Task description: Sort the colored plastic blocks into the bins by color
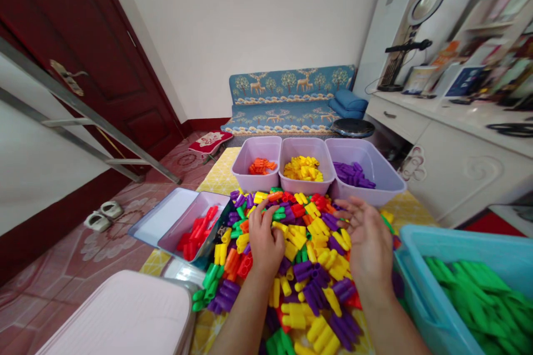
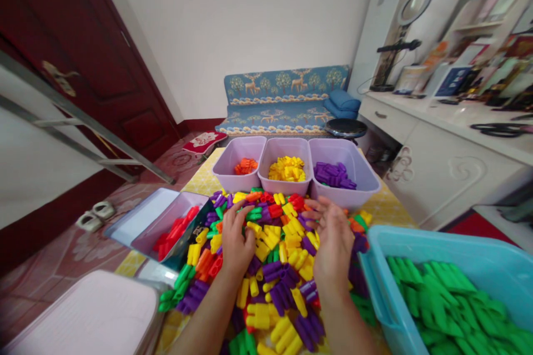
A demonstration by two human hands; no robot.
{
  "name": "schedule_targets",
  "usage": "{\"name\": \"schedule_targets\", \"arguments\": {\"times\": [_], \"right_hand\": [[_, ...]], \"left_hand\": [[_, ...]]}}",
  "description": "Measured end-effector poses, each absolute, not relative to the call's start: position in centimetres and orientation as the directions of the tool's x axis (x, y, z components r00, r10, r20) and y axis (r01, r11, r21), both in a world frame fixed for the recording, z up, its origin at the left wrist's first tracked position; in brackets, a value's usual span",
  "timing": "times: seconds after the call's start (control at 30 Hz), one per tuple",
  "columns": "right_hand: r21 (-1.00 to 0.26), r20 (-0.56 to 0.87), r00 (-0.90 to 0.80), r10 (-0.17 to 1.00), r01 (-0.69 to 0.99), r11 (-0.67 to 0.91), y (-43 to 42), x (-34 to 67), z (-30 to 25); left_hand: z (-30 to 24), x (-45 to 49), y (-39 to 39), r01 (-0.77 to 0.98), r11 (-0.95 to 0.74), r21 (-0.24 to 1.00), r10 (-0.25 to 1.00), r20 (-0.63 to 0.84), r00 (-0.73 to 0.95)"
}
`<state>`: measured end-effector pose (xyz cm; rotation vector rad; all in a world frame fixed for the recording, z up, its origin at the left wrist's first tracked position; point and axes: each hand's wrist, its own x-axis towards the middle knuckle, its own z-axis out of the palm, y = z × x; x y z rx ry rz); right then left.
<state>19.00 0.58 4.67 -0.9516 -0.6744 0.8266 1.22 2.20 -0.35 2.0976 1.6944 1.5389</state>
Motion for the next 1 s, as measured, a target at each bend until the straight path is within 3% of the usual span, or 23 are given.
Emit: {"name": "schedule_targets", "arguments": {"times": [0.17,0.47,0.73,1.0], "right_hand": [[-0.982,0.177,0.304,0.936,-0.005,0.188,0.5,17.0,2.7],[-0.891,0.311,0.038,0.950,0.361,0.277,0.7,16.0,1.5],[-0.849,0.246,-0.080,0.966,0.463,0.254,1.3,15.9,0.4],[-0.870,0.301,-0.034,0.953,0.400,0.289,1.4,16.7,0.5]], "left_hand": [[-0.3,1.2,2.1,0.770,-0.340,0.540,0.799,0.598,-0.067],[0.0,1.1,1.8,0.752,-0.356,0.555,0.837,0.547,-0.007],[1.1,1.5,1.5,0.781,-0.372,0.502,0.860,0.503,0.086],[0.2,1.3,1.8,0.675,-0.435,0.596,0.827,0.561,0.038]]}}
